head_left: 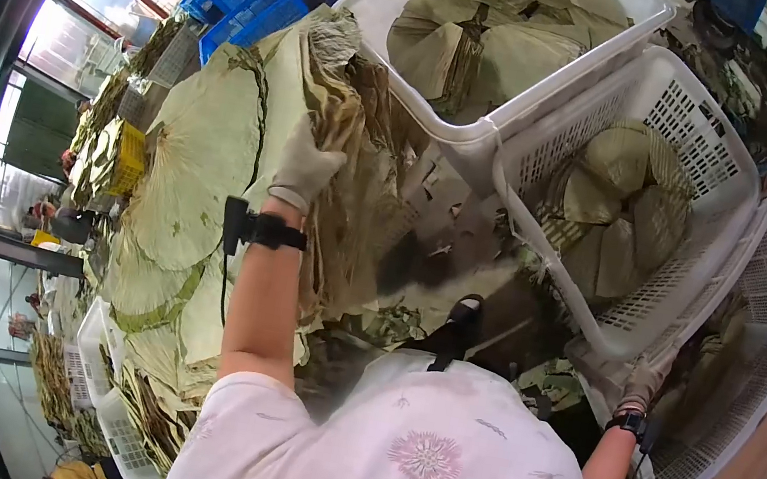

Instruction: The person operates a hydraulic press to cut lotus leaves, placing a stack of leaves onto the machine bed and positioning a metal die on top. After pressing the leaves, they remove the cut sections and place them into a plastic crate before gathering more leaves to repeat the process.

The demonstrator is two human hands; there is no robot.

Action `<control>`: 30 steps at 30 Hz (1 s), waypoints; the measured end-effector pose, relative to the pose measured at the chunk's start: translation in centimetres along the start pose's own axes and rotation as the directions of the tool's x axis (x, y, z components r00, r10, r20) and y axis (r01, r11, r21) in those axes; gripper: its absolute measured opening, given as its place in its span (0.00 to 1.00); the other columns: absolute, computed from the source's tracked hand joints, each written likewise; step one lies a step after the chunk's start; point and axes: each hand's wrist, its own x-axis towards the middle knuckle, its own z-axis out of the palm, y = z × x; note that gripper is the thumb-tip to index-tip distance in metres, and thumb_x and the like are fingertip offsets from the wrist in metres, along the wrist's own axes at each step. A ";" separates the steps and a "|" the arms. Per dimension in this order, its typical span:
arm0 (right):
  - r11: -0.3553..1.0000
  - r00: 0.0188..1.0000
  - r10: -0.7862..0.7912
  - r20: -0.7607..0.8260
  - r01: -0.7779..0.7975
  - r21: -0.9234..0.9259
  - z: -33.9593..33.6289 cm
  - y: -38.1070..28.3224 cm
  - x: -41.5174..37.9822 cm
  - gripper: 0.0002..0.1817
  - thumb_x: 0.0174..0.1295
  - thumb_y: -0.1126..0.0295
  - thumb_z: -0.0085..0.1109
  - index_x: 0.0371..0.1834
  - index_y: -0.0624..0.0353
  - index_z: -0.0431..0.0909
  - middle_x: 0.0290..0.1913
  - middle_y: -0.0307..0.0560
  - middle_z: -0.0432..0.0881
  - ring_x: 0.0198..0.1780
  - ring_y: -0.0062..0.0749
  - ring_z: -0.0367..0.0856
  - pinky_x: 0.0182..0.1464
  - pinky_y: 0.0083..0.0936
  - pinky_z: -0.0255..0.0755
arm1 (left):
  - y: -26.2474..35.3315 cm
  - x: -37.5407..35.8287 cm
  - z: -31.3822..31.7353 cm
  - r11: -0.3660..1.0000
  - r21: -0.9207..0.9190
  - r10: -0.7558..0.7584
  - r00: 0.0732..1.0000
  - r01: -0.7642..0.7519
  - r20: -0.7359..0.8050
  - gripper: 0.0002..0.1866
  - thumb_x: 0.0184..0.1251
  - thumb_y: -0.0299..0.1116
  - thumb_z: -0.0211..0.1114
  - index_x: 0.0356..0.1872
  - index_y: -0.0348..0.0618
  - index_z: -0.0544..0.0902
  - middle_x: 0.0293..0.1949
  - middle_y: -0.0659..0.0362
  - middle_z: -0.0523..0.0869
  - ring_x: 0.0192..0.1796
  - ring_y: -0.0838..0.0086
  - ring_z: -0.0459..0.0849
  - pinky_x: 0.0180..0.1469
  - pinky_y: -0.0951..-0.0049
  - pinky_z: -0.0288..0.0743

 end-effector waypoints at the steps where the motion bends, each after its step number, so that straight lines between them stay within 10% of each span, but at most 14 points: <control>1: 1.000 1.000 0.008 0.000 -0.008 -0.005 0.0 -0.2 0.0 0.44 0.63 0.80 0.62 0.84 0.53 0.54 0.80 0.57 0.60 0.79 0.51 0.61 0.80 0.39 0.55 | -0.4 0.0 -0.4 0.990 -0.140 0.008 1.000 -0.011 -0.023 0.32 0.53 0.27 0.72 0.63 0.33 0.77 0.49 0.46 0.89 0.52 0.57 0.88 0.59 0.63 0.79; 7: 0.979 0.997 0.068 -0.024 -0.071 -0.194 -0.6 -3.6 0.0 0.42 0.64 0.77 0.62 0.82 0.53 0.57 0.80 0.58 0.61 0.79 0.53 0.62 0.79 0.42 0.56 | -0.5 -0.5 -2.7 0.969 -0.236 -0.093 0.995 0.080 -0.045 0.28 0.55 0.22 0.66 0.62 0.36 0.79 0.51 0.51 0.90 0.53 0.66 0.88 0.57 0.69 0.79; 12: 0.828 0.913 -0.373 -0.165 0.248 -0.502 1.8 -8.6 1.5 0.35 0.66 0.71 0.64 0.77 0.54 0.65 0.77 0.62 0.65 0.77 0.58 0.63 0.79 0.48 0.55 | 2.2 -2.8 -5.5 0.939 -0.341 -0.081 0.991 0.042 -0.102 0.28 0.59 0.15 0.58 0.64 0.33 0.78 0.51 0.60 0.87 0.46 0.77 0.83 0.50 0.77 0.78; 16: 0.760 0.783 -0.604 0.147 0.512 0.400 6.1 -22.2 -1.7 0.28 0.69 0.69 0.62 0.72 0.59 0.70 0.69 0.53 0.74 0.68 0.44 0.74 0.70 0.42 0.68 | 8.2 -6.8 -5.2 0.978 0.074 0.202 0.974 -0.195 -0.099 0.27 0.65 0.17 0.60 0.67 0.29 0.74 0.53 0.46 0.88 0.58 0.67 0.86 0.61 0.73 0.76; 17: 0.659 0.653 -0.636 0.411 0.185 0.729 5.8 -26.6 -3.9 0.27 0.70 0.68 0.60 0.72 0.60 0.69 0.64 0.50 0.77 0.63 0.38 0.76 0.68 0.40 0.71 | 9.4 -8.3 -4.7 0.922 0.245 0.325 0.943 -0.298 -0.074 0.29 0.63 0.16 0.59 0.69 0.29 0.72 0.56 0.41 0.86 0.59 0.55 0.87 0.63 0.67 0.78; 18: 0.703 0.611 -0.668 0.425 0.330 0.630 4.4 -32.7 -7.9 0.25 0.70 0.67 0.59 0.68 0.63 0.72 0.58 0.46 0.78 0.57 0.32 0.78 0.65 0.36 0.73 | 11.9 -9.3 -4.7 0.920 0.231 0.339 0.938 -0.316 -0.067 0.29 0.63 0.16 0.59 0.69 0.29 0.72 0.56 0.41 0.86 0.59 0.55 0.87 0.63 0.67 0.78; 19: 0.602 0.460 -0.642 0.613 -0.193 0.775 3.8 -35.6 -10.4 0.21 0.70 0.68 0.57 0.64 0.64 0.75 0.60 0.45 0.77 0.56 0.30 0.79 0.65 0.32 0.74 | 15.1 -10.4 -5.0 0.922 0.216 0.314 0.946 -0.323 0.075 0.31 0.62 0.16 0.59 0.69 0.28 0.71 0.58 0.39 0.84 0.60 0.51 0.86 0.64 0.63 0.78; 24: 0.313 0.091 -0.797 0.597 -0.783 0.537 3.5 -40.8 -13.7 0.20 0.78 0.60 0.54 0.63 0.64 0.80 0.65 0.44 0.82 0.64 0.29 0.80 0.67 0.31 0.74 | 17.8 -12.6 -2.5 0.730 0.127 0.604 0.720 -0.672 0.341 0.32 0.60 0.19 0.60 0.70 0.32 0.71 0.65 0.38 0.79 0.65 0.45 0.80 0.66 0.54 0.77; 27: 0.430 0.221 -0.725 0.653 -0.595 0.679 2.1 -39.1 -12.7 0.26 0.77 0.53 0.56 0.65 0.64 0.79 0.64 0.44 0.83 0.64 0.28 0.80 0.72 0.30 0.68 | 20.0 -12.2 -2.5 0.623 0.232 0.635 0.656 -0.747 0.408 0.28 0.65 0.24 0.57 0.69 0.37 0.72 0.65 0.42 0.79 0.66 0.47 0.79 0.70 0.47 0.72; 29: 0.383 0.398 -0.855 0.333 0.051 0.922 0.8 -37.1 -12.6 0.25 0.77 0.54 0.57 0.63 0.66 0.81 0.65 0.47 0.83 0.65 0.30 0.80 0.73 0.30 0.67 | 21.0 -12.3 -1.2 0.518 0.215 0.711 0.557 -0.828 0.429 0.27 0.66 0.26 0.57 0.68 0.38 0.72 0.65 0.43 0.79 0.66 0.47 0.79 0.69 0.45 0.73; 30: 0.417 0.438 -0.817 0.376 -0.002 0.909 -0.8 -37.4 -12.7 0.24 0.77 0.55 0.58 0.62 0.66 0.81 0.65 0.47 0.83 0.65 0.30 0.80 0.72 0.30 0.67 | 21.7 -12.6 -0.5 0.448 0.242 0.729 0.508 -0.861 0.459 0.26 0.67 0.27 0.57 0.68 0.40 0.73 0.65 0.44 0.80 0.65 0.47 0.79 0.68 0.44 0.73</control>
